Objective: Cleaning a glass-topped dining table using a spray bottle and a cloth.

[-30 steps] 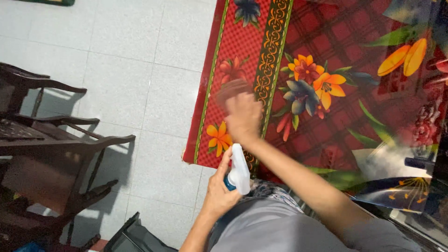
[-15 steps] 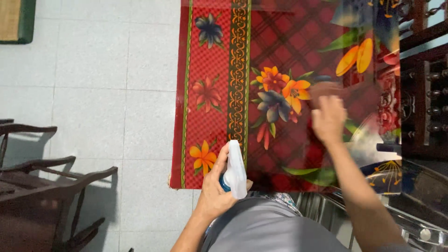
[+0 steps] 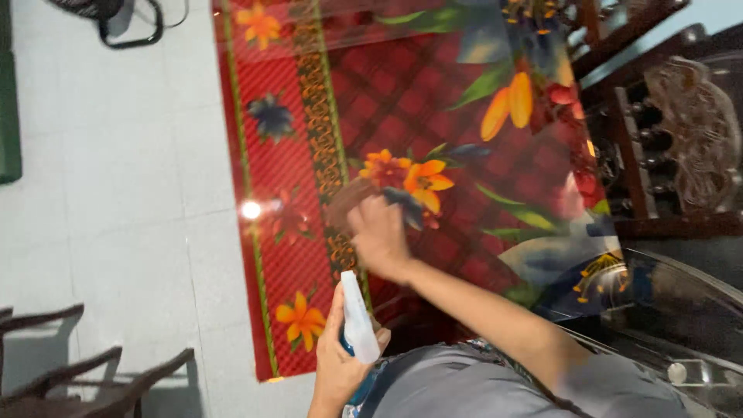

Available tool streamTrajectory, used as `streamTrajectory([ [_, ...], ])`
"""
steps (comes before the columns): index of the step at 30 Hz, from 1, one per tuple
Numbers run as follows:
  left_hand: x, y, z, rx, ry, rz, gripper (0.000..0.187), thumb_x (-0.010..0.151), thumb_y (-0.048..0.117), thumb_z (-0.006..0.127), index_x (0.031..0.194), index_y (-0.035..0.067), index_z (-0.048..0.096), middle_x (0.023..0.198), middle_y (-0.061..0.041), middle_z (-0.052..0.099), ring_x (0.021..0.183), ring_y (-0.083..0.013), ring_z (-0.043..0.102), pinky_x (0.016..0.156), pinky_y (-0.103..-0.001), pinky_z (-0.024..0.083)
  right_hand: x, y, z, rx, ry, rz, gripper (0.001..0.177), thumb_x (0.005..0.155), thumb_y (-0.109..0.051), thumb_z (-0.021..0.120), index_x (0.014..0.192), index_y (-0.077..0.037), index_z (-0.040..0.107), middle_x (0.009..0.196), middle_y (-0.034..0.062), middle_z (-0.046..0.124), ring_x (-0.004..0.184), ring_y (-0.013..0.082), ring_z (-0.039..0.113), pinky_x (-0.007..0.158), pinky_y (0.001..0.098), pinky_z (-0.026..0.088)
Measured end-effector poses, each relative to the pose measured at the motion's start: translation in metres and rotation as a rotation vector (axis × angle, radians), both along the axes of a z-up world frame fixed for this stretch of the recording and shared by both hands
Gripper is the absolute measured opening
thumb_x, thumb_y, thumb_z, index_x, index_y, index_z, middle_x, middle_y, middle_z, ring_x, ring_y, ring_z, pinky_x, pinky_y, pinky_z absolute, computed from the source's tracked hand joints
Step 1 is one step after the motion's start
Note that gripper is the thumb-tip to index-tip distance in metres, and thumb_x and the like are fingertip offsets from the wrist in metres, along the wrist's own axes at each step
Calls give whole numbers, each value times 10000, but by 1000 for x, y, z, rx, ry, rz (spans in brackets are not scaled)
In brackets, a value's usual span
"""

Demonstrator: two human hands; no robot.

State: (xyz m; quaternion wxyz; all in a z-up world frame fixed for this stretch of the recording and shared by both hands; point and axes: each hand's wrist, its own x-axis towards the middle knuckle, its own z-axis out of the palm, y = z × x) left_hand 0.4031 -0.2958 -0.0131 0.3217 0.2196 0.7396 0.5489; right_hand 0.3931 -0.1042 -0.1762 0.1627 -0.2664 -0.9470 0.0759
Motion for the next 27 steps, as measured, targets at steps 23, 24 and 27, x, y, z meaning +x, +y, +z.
streamTrajectory([
  [23, -19, 89, -15, 93, 119, 206, 1018, 739, 56, 843, 1599, 47, 299, 923, -20, 676, 833, -124, 685, 801, -286, 576, 195, 293, -94, -244, 2, -834, 635, 1069, -364, 561, 1618, -109, 370, 1669, 292, 210, 1526, 501, 138, 1157, 700, 120],
  [24, -27, 86, -18, 126, 195, 249, 1013, 755, 58, 835, 1607, 40, 287, 932, -20, 670, 848, -127, 679, 815, -287, 574, 174, 289, -95, -274, 41, -883, 664, 1084, -384, 555, 1634, -89, 327, 1675, 309, 171, 1531, 505, 95, 1146, 721, 85],
  [27, -39, 67, -26, 172, 298, 349, 987, 787, 68, 823, 1608, 6, 277, 957, -24, 690, 856, -132, 681, 831, -292, 571, 85, 236, -87, -98, -18, -581, 674, 1026, -347, 616, 1605, -88, 389, 1665, 309, 240, 1530, 523, 163, 1168, 707, 132],
])
